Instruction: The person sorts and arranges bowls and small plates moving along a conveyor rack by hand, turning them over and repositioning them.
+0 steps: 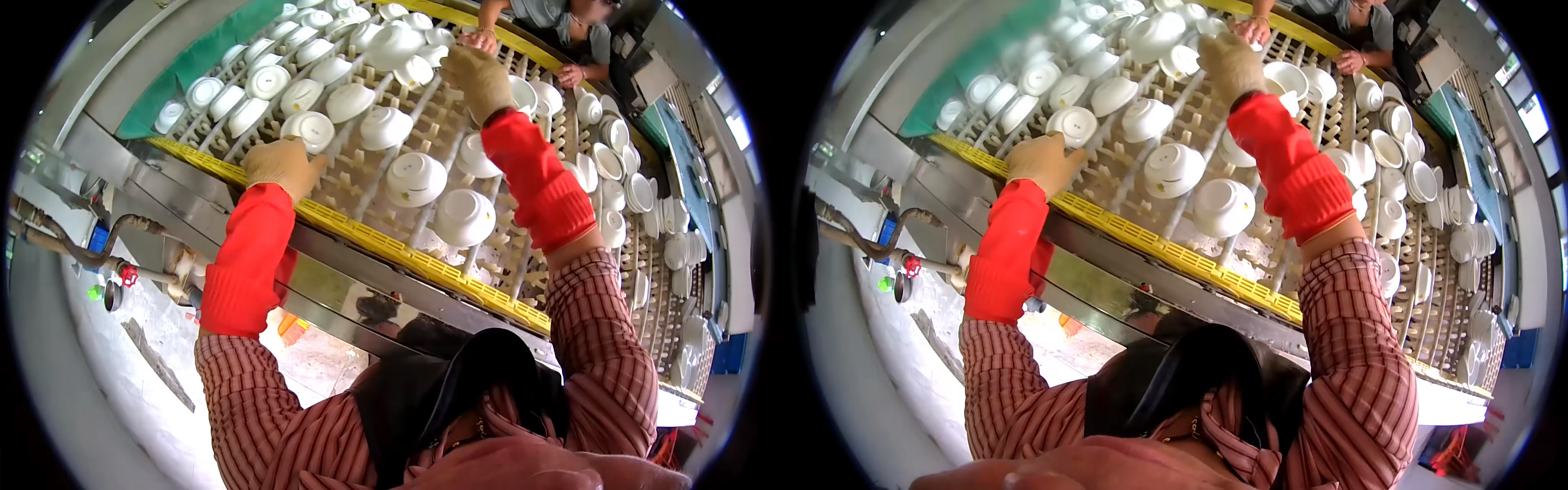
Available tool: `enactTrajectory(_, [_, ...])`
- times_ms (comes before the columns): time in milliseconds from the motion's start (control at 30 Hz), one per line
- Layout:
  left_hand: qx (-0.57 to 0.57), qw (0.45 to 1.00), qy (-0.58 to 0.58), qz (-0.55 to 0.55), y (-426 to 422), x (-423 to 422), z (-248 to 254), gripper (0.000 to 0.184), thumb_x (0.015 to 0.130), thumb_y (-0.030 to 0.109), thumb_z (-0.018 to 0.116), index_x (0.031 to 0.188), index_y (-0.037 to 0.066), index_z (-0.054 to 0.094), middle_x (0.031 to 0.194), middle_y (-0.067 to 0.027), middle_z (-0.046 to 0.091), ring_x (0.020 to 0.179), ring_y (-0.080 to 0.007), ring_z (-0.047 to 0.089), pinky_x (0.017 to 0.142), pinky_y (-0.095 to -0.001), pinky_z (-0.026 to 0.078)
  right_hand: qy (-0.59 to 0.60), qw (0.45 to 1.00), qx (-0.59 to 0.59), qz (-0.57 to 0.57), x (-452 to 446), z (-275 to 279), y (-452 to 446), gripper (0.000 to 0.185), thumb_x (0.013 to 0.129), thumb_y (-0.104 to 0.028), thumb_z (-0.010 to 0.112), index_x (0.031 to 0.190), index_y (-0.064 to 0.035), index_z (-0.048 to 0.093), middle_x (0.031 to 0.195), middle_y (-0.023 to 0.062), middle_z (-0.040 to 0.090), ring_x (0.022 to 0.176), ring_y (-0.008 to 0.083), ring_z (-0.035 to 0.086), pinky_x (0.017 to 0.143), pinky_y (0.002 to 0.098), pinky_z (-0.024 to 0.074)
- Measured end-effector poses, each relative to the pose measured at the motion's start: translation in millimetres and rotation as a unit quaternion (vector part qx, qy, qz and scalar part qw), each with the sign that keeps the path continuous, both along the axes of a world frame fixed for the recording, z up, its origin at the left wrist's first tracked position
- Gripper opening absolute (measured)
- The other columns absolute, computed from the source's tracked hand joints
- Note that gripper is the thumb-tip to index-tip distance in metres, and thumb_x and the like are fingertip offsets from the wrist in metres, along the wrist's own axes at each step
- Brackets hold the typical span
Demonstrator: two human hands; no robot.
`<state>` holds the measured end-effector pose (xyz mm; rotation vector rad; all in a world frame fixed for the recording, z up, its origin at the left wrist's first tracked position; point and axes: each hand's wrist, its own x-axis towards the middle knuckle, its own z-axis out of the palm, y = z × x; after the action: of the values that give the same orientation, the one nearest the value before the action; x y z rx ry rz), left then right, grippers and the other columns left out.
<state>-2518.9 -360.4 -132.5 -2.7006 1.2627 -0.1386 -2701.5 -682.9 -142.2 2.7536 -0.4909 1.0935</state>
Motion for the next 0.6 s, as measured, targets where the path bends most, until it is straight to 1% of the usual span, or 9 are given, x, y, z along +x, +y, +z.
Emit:
enactTrajectory(33, [0.003,1.000,0.003,-0.012,0,-6,4,0.060,0.103,0.060,0.066,0.116,0.003,0.081,0.105,-0.0176,0.084,0.099,-0.0391,0.081,0.089,-0.0510,0.061,0.041,0.991,-0.120,-0.038,-8,-7,9,0.036,0.094,-0.023,0.083,0.127,-0.0108,0.072,0.098,0.0116,0.076,0.097,0.0358,0.079,0.093,0.0372,0.0640])
enactTrajectory(67, [-0.005,0.999,0.024,-0.034,0,-6,4,0.065,0.101,0.062,0.065,0.113,-0.001,0.078,0.102,-0.0248,0.080,0.098,-0.0462,0.076,0.087,-0.0566,0.058,0.044,0.995,0.074,-0.057,-17,-16,18,0.044,0.090,-0.027,0.086,0.129,-0.0102,0.072,0.103,0.0120,0.078,0.100,0.0336,0.078,0.092,0.0423,0.0625])
enactTrajectory(100, [0.012,0.999,0.013,-0.029,-3,-10,3,0.060,0.102,0.060,0.066,0.114,0.003,0.081,0.108,-0.0225,0.082,0.100,-0.0419,0.079,0.089,-0.0532,0.060,0.020,0.963,0.250,-0.097,-27,-19,33,0.052,0.087,-0.032,0.088,0.131,-0.0096,0.072,0.108,0.0124,0.081,0.102,0.0314,0.078,0.092,0.0474,0.0610])
enactTrajectory(233, [0.012,0.997,0.033,-0.073,-8,-18,-3,0.057,0.104,0.056,0.063,0.116,0.002,0.079,0.107,-0.0234,0.081,0.102,-0.0437,0.078,0.090,-0.0559,0.059,0.183,0.969,-0.019,-0.164,-64,-41,0,0.038,0.088,-0.042,0.079,0.105,-0.0092,0.083,0.099,0.0143,0.082,0.096,0.0361,0.079,0.086,0.0487,0.0602])
enactTrajectory(267, [0.003,0.996,0.028,-0.087,-6,-17,-7,0.054,0.106,0.054,0.062,0.117,0.003,0.078,0.107,-0.0231,0.081,0.101,-0.0439,0.078,0.090,-0.0564,0.059,0.194,0.966,-0.003,-0.171,-63,-48,-10,0.032,0.088,-0.041,0.079,0.094,-0.0106,0.085,0.098,0.0150,0.082,0.096,0.0366,0.079,0.087,0.0503,0.0601])
enactTrajectory(400, [0.023,0.997,0.017,-0.077,-9,-13,-13,0.053,0.106,0.053,0.061,0.115,0.004,0.079,0.106,-0.0228,0.081,0.100,-0.0439,0.078,0.088,-0.0564,0.060,0.203,0.966,0.016,-0.160,-59,-48,-4,0.037,0.091,-0.046,0.077,0.098,-0.0109,0.085,0.098,0.0160,0.082,0.096,0.0378,0.078,0.087,0.0505,0.0604])
enactTrajectory(500, [0.018,0.997,0.014,-0.071,-8,-17,-13,0.053,0.106,0.053,0.061,0.113,0.004,0.080,0.104,-0.0224,0.081,0.099,-0.0440,0.078,0.089,-0.0564,0.060,0.179,0.948,0.212,-0.153,-92,-11,22,0.054,0.101,-0.058,0.065,0.106,-0.0073,0.082,0.102,0.0199,0.080,0.096,0.0391,0.078,0.090,0.0491,0.0593])
enactTrajectory(567, [0.012,0.997,0.007,-0.080,-10,-13,-19,0.053,0.106,0.053,0.061,0.111,0.004,0.081,0.104,-0.0226,0.082,0.099,-0.0439,0.078,0.089,-0.0561,0.060,0.142,0.928,0.304,-0.159,-120,-10,22,0.054,0.100,-0.056,0.072,0.107,-0.0038,0.080,0.096,0.0197,0.078,0.093,0.0360,0.076,0.085,0.0451,0.0591])
enactTrajectory(600, [0.010,0.996,0.006,-0.084,-11,-11,-22,0.053,0.106,0.053,0.061,0.109,0.004,0.081,0.103,-0.0227,0.082,0.100,-0.0438,0.079,0.089,-0.0559,0.060,0.240,0.971,-0.009,-0.015,-151,-33,-2,0.033,0.107,-0.037,0.065,0.130,-0.0155,0.075,0.102,0.0134,0.073,0.098,0.0364,0.074,0.082,0.0484,0.0591])
